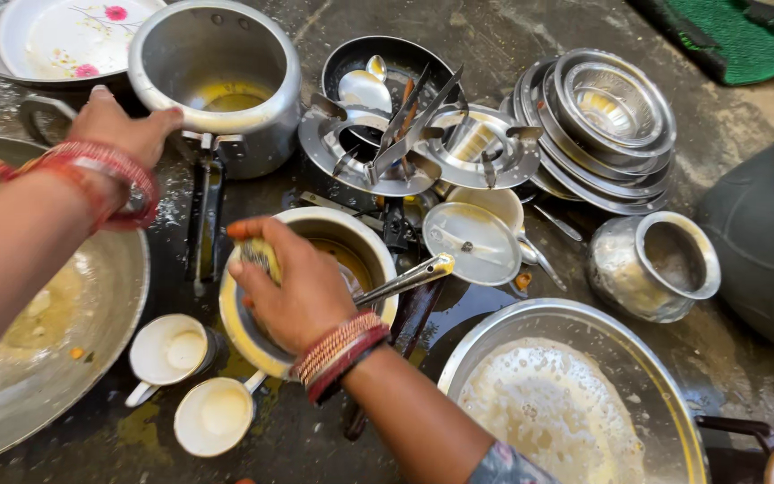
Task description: The person washes various kitchen items by hand using a sponge, including a pressure cooker, several small bowls, a mug, and a plate, then places them into a basin.
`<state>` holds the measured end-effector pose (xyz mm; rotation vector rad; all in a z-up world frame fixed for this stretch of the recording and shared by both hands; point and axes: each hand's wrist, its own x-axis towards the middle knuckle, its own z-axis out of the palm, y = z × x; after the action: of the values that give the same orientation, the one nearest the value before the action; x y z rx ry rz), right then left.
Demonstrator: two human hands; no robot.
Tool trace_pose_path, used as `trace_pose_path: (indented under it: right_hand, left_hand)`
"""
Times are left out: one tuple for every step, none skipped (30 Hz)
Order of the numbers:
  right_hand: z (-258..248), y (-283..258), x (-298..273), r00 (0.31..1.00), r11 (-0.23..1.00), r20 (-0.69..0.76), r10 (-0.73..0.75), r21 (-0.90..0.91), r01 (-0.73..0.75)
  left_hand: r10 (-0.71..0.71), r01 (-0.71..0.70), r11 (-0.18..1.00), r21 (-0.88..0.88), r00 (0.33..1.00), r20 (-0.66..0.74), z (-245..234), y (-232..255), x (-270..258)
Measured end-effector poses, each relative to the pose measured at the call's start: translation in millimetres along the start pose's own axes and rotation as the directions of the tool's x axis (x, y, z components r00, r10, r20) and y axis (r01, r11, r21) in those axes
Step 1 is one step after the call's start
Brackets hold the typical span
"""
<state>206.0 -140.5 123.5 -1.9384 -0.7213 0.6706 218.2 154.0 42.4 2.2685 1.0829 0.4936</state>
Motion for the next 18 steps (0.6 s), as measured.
trace_pose_path:
  right_hand:
    - [-2,-1,5,1.0,1.0,-0.017,0.004,0.011,-0.004]
    - [-4,0,7,1.0,0.999,-0.017,0.018,0.04,-0.018]
    - [-6,2,10,0.999,0.997,-0.016,0.032,0.068,-0.031]
    - [-7,3,13,0.999,0.994,-0.02,0.045,0.1,-0.042]
    - [-8,5,15,0.998,0.989,-0.015,0.068,0.131,-0.065]
    - [-9,8,16,0.996,0.984,-0.012,0.084,0.161,-0.081]
    - [-11,13,15,0.995,0.977,-0.009,0.1,0.191,-0.096]
    - [-13,18,16,0.994,0.973,-0.015,0.11,0.206,-0.105]
    - [-15,25,15,0.993,0.969,-0.02,0.12,0.22,-0.113]
    - [-17,32,15,0.991,0.964,-0.025,0.13,0.236,-0.12]
    - [-20,40,15,0.991,0.953,-0.038,0.128,0.282,-0.113]
    - [-23,47,15,0.991,0.939,-0.049,0.126,0.328,-0.103]
    - [-25,53,14,0.991,0.923,-0.059,0.123,0.373,-0.092]
    - [-29,58,15,0.984,0.924,-0.094,0.15,0.367,-0.106]
    - [-35,63,13,0.976,0.925,-0.129,0.177,0.362,-0.12]
    - [-41,68,12,0.965,0.925,-0.163,0.204,0.355,-0.135]
    - [-49,72,12,0.955,0.958,-0.225,0.193,0.251,-0.134]
    - [-57,76,9,0.941,0.978,-0.283,0.187,0.146,-0.15]
  left_hand:
    - [-0.142,0.147,0.981,-0.124,0.989,0.046,14,0,11]
    - [-0.274,0.293,0.926,-0.237,0.955,0.111,29,4,19]
    - [-0.39,0.433,0.837,-0.335,0.901,0.191,40,8,22]
    - [-0.404,0.436,0.818,-0.375,0.9,0.167,43,10,25]
    - [-0.419,0.438,0.797,-0.415,0.897,0.143,44,12,24]
    - [-0.43,0.433,0.776,-0.459,0.895,0.117,45,19,23]
    - [-0.484,0.487,0.726,-0.486,0.864,0.141,42,24,22]
    - [-0.533,0.536,0.673,-0.511,0.829,0.167,35,26,21]
    - [-0.579,0.582,0.615,-0.532,0.792,0.196,33,28,17]
    - [-0.591,0.576,0.609,-0.546,0.788,0.173,36,29,14]
    - [-0.602,0.57,0.602,-0.559,0.784,0.151,39,27,13]
    - [-0.615,0.563,0.595,-0.573,0.779,0.127,40,20,12]
    - [-0.575,0.562,0.622,-0.545,0.8,0.169,43,10,8]
    - [-0.53,0.55,0.651,-0.523,0.823,0.205,49,4,7]
    - [-0.512,0.549,0.659,-0.514,0.828,0.227,55,-3,3]
    - [-0.495,0.549,0.665,-0.506,0.832,0.251,58,-8,0]
    - [-0.501,0.557,0.657,-0.508,0.826,0.258,58,-9,3]
    - [-0.513,0.574,0.646,-0.503,0.814,0.271,57,-9,1]
